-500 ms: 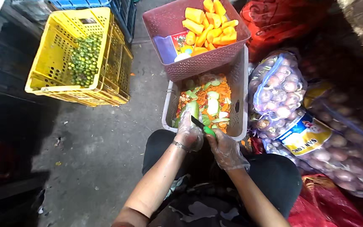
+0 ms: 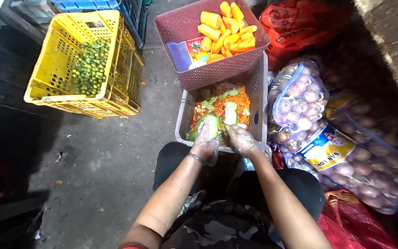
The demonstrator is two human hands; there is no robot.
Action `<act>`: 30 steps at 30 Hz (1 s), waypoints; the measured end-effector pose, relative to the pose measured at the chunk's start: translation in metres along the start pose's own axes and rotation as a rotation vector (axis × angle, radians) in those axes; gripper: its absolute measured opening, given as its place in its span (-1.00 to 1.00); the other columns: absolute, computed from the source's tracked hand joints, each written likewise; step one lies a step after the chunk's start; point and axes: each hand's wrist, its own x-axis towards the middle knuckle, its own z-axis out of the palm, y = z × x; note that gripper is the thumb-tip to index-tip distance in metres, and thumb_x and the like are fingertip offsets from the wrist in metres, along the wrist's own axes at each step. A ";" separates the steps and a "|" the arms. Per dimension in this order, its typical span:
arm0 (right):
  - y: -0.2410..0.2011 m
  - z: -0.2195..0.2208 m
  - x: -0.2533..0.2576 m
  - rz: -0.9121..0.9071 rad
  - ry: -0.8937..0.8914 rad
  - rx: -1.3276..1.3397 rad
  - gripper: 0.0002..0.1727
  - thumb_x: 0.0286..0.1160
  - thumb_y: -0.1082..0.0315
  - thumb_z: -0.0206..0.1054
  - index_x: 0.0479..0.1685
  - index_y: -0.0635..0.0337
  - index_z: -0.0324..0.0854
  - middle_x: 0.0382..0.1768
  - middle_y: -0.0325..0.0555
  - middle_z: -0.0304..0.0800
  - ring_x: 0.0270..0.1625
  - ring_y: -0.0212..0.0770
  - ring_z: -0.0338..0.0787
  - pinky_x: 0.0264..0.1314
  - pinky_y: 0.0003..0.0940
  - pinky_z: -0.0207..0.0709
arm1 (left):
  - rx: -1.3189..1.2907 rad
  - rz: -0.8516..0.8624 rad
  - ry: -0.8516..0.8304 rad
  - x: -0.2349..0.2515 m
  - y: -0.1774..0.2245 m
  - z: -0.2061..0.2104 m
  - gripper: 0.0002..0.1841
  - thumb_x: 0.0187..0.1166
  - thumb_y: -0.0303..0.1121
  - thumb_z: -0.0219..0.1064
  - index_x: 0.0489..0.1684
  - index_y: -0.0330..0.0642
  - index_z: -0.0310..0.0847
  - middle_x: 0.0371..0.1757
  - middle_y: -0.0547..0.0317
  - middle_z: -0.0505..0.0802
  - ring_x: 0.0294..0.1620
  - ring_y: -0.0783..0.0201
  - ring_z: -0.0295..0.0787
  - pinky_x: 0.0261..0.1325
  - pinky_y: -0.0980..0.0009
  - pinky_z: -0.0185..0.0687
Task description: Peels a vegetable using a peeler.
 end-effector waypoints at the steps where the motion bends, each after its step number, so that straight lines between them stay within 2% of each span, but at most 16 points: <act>1: 0.000 -0.004 0.003 0.000 -0.013 0.007 -0.34 0.92 -0.11 -0.18 0.25 0.26 0.67 0.15 0.26 0.77 0.27 0.20 0.73 0.38 0.31 0.46 | -0.029 -0.018 -0.020 0.001 0.001 -0.002 -0.59 0.87 -0.06 -0.01 0.61 0.12 0.31 0.15 0.14 0.67 -0.06 0.33 0.63 -0.05 0.42 0.63; 3: -0.004 -0.011 0.000 -0.015 0.002 -0.060 -0.34 0.90 -0.13 -0.14 0.26 0.25 0.68 0.14 0.26 0.79 0.27 0.23 0.75 0.37 0.34 0.48 | -0.232 -0.081 -0.012 0.000 0.003 0.003 -0.69 0.82 0.03 0.02 0.26 0.13 0.44 -0.21 0.24 0.65 -0.40 0.42 0.61 -0.43 0.57 0.57; 4: -0.007 -0.011 -0.005 -0.026 0.021 -0.094 -0.35 0.90 -0.13 -0.13 0.30 0.23 0.67 0.15 0.25 0.80 0.28 0.23 0.76 0.38 0.35 0.49 | -0.289 -0.092 -0.027 -0.002 0.005 0.005 -0.70 0.80 0.05 0.04 0.16 0.09 0.47 -0.31 0.24 0.64 -0.50 0.42 0.59 -0.53 0.58 0.55; 8: -0.001 -0.004 -0.032 -0.089 0.075 -0.127 -0.38 0.90 -0.08 -0.17 0.28 0.24 0.64 0.05 0.23 0.81 0.21 0.18 0.80 0.31 0.27 0.54 | -0.156 -0.011 -0.097 -0.008 0.006 0.004 -0.68 0.88 -0.04 -0.08 0.27 0.01 0.44 -0.25 0.23 0.62 -0.40 0.39 0.57 -0.36 0.51 0.58; 12: -0.005 -0.010 -0.036 -0.066 0.080 -0.172 -0.37 0.91 -0.07 -0.19 0.32 0.24 0.62 0.04 0.26 0.82 0.20 0.23 0.81 0.30 0.29 0.54 | -0.120 -0.029 -0.124 -0.009 0.006 0.004 -0.70 0.85 -0.02 -0.03 0.24 0.04 0.43 -0.28 0.24 0.64 -0.46 0.41 0.58 -0.44 0.53 0.58; 13: -0.007 -0.012 -0.032 -0.034 0.072 -0.181 -0.37 0.91 -0.08 -0.19 0.35 0.22 0.61 0.07 0.27 0.82 0.24 0.24 0.80 0.33 0.31 0.53 | -0.087 -0.023 -0.162 -0.008 0.005 0.002 -0.67 0.87 -0.05 -0.04 0.39 0.05 0.41 -0.19 0.21 0.66 -0.37 0.39 0.60 -0.34 0.50 0.59; 14: -0.006 -0.015 -0.024 0.009 0.050 -0.191 -0.37 0.92 -0.09 -0.20 0.39 0.20 0.60 0.13 0.27 0.80 0.30 0.24 0.77 0.38 0.32 0.50 | -0.089 -0.027 -0.178 -0.009 0.003 0.002 -0.65 0.87 -0.08 -0.04 0.46 0.06 0.37 -0.18 0.18 0.68 -0.40 0.38 0.62 -0.38 0.50 0.62; 17: 0.023 -0.015 0.007 0.186 -0.119 -0.258 -0.34 0.91 -0.10 -0.18 0.52 0.22 0.56 0.47 0.28 0.64 0.59 0.22 0.57 0.65 0.30 0.29 | -0.195 -0.067 -0.212 -0.022 0.004 0.006 -0.62 0.87 -0.10 -0.03 0.57 0.12 0.35 -0.21 0.07 0.75 -0.50 0.32 0.69 -0.50 0.49 0.65; 20: 0.029 -0.030 0.001 0.280 -0.157 -0.286 -0.32 0.93 -0.10 -0.24 0.58 0.23 0.51 0.57 0.27 0.55 0.69 0.20 0.47 0.71 0.28 0.20 | -0.201 -0.029 -0.217 -0.019 0.016 0.005 -0.63 0.89 -0.08 -0.09 0.51 0.08 0.33 -0.21 0.10 0.73 -0.54 0.35 0.65 -0.53 0.53 0.62; 21: 0.027 -0.035 -0.008 0.284 -0.146 -0.280 -0.33 0.93 -0.08 -0.25 0.57 0.22 0.52 0.56 0.26 0.56 0.68 0.19 0.47 0.71 0.28 0.20 | -0.184 -0.024 -0.203 -0.019 0.014 0.001 -0.61 0.89 -0.07 -0.10 0.58 0.12 0.29 -0.16 0.12 0.72 -0.49 0.35 0.65 -0.47 0.51 0.64; 24: 0.019 -0.050 -0.039 0.148 0.025 -0.163 -0.39 0.94 -0.01 -0.19 0.44 0.27 0.60 0.37 0.27 0.70 0.52 0.15 0.63 0.61 0.21 0.34 | -0.115 0.019 -0.159 -0.017 0.017 0.002 -0.59 0.90 -0.10 -0.10 0.63 0.09 0.25 -0.13 0.08 0.74 -0.44 0.32 0.68 -0.40 0.49 0.67; 26: 0.008 -0.049 -0.062 -0.039 0.123 -0.071 -0.48 0.93 0.10 -0.13 0.26 0.31 0.66 0.12 0.22 0.78 0.24 0.07 0.74 0.39 0.12 0.49 | -0.064 0.053 -0.170 -0.018 0.015 0.002 -0.60 0.90 -0.13 -0.10 0.63 0.06 0.26 -0.13 0.09 0.75 -0.39 0.32 0.72 -0.34 0.46 0.72; 28: -0.001 -0.047 -0.073 -0.130 0.109 -0.123 -0.46 0.89 0.04 -0.10 0.22 0.28 0.67 0.00 0.19 0.81 0.15 0.09 0.80 0.29 0.17 0.55 | 0.000 0.095 -0.215 -0.017 0.010 -0.001 -0.58 0.90 -0.16 -0.09 0.66 0.05 0.26 -0.11 0.09 0.77 -0.37 0.32 0.74 -0.31 0.45 0.74; 30: -0.001 -0.047 -0.071 -0.141 0.089 -0.185 -0.44 0.88 -0.03 -0.09 0.19 0.26 0.68 -0.07 0.19 0.82 0.08 0.14 0.82 0.21 0.22 0.56 | 0.059 0.119 -0.274 -0.017 0.008 -0.003 -0.58 0.91 -0.17 -0.11 0.66 0.05 0.25 -0.11 0.09 0.77 -0.38 0.33 0.72 -0.31 0.45 0.72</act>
